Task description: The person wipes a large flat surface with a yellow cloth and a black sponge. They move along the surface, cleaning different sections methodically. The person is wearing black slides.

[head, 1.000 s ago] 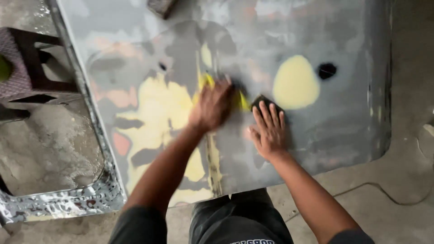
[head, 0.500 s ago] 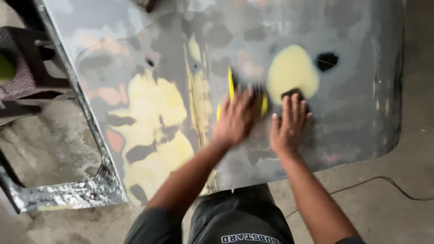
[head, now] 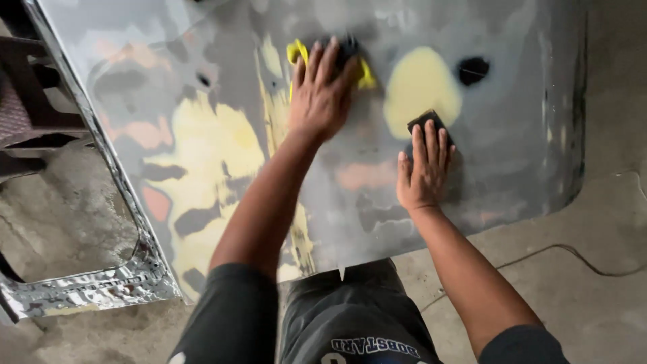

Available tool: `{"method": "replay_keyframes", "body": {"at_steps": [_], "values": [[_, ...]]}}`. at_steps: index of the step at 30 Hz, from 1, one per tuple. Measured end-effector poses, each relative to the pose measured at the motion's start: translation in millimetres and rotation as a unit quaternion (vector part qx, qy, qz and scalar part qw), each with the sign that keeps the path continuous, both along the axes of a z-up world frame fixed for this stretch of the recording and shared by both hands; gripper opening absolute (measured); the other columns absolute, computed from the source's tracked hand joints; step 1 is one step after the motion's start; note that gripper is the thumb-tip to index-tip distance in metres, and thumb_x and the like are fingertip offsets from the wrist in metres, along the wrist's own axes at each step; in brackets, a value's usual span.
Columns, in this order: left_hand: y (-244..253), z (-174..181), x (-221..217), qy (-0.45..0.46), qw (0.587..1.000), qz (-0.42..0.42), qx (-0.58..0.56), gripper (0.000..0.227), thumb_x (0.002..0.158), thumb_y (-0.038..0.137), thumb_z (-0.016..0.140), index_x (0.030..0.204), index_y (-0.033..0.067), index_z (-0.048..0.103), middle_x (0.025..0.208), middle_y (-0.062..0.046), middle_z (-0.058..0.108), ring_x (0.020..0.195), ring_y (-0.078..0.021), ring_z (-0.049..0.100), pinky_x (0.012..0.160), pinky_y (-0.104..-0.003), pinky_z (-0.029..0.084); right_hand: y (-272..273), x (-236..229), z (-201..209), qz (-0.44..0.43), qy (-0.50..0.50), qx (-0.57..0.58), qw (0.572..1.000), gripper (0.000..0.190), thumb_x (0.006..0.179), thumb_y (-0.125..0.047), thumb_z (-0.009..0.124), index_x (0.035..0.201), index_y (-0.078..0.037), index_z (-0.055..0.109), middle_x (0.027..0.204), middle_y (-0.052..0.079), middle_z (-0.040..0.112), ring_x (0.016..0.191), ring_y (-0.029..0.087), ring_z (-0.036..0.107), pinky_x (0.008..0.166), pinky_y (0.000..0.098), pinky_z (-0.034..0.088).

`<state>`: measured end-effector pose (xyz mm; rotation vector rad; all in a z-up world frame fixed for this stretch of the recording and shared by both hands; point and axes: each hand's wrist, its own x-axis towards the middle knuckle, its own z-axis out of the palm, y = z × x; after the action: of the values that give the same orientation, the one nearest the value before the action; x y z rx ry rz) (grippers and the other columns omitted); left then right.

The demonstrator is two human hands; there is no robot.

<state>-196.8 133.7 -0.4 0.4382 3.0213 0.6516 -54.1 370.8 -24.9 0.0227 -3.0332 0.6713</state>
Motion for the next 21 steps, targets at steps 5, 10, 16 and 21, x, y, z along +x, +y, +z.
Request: {"method": "replay_keyframes", "body": {"at_steps": [5,10,16,21], "values": [[37.3,-23.2,70.3,0.012,0.999,-0.024,0.026,0.059,0.095,0.026,0.061,0.152,0.017,0.049,0.163,-0.015,0.032,0.152,-0.0384,0.027,0.122,-0.061,0.023,2.1,1.7,-4.8,-0.007,0.012,-0.04,0.999,0.056,0.11,-0.036,0.04,0.16,-0.009,0.044,0.169,0.015,0.034,0.157,0.041,0.026,0.127,0.0602,0.011],[45.6,-27.4,246.1,-0.022,0.982,-0.165,0.085,0.062,0.106,0.031,0.054,0.161,0.0048,0.044,0.17,-0.012,0.032,0.158,-0.0295,0.03,0.127,-0.054,0.027,6.0,2.6,-7.6,-0.013,0.032,-0.081,0.996,0.056,0.109,-0.036,0.038,0.158,-0.012,0.047,0.169,0.01,0.037,0.158,0.037,0.028,0.129,0.0581,0.012],[-37.2,-24.0,274.1,-0.228,0.93,-0.288,0.026,0.059,0.095,0.033,0.051,0.153,0.0213,0.041,0.172,-0.01,0.023,0.158,-0.0307,0.02,0.121,-0.06,0.016,4.3,1.4,-10.6,0.007,0.034,-0.055,0.998,0.06,0.109,-0.04,0.045,0.161,-0.01,0.044,0.169,0.012,0.035,0.158,0.04,0.027,0.127,0.0612,0.013],[-87.4,30.7,155.3,-0.145,0.978,0.056,-0.138,0.057,0.101,0.028,0.05,0.158,0.026,0.04,0.167,-0.005,0.028,0.155,-0.0279,0.026,0.122,-0.062,0.016,2.4,3.1,-2.7,0.031,0.044,-0.02,0.998,0.064,0.107,-0.041,0.052,0.161,-0.008,0.041,0.169,0.015,0.035,0.157,0.042,0.028,0.126,0.0636,0.016]]}}
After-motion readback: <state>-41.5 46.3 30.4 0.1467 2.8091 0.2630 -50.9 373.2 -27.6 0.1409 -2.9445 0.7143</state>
